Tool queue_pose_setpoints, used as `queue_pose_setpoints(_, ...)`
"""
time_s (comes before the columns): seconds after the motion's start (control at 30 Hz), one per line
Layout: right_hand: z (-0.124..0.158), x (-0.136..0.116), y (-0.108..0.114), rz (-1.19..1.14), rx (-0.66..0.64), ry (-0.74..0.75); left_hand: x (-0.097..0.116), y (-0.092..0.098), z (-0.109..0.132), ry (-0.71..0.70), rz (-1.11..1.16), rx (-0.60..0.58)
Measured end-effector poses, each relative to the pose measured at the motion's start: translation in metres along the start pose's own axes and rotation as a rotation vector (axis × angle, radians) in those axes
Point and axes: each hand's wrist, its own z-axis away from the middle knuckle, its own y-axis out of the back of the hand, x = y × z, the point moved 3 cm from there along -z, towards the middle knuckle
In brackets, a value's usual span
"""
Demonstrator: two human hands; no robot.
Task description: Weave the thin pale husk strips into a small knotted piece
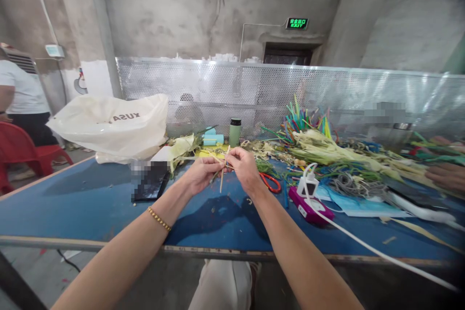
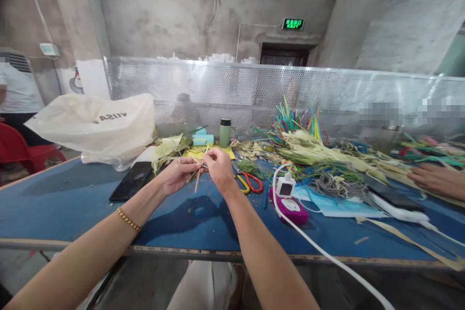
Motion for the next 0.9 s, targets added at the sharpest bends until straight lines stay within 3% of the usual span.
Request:
queue_pose_setpoints(0.43,-0.004,-0.002,0.004,0.117,-0.029,0.03,0.002,0.009,-0.004,-0.024,0.016,0.05)
queue_pose_setpoints(0.63,-0.001,-0.007,0.009,0.285,-0.213,0.045,0.003,0.012,-0.005,-0.056,0.09,0.158)
queue_pose_setpoints(0.8,0.002,-0.011,0.008,0.271,-0.236,0.05,0.002,0.011,-0.005,-0.044,0.112,0.14)
queue_pose_setpoints(0.9,0.001,-0.012,0.007,0.364,-0.224,0.153,0.0,0.011,-0.006,-0.027,0.095,0.115)
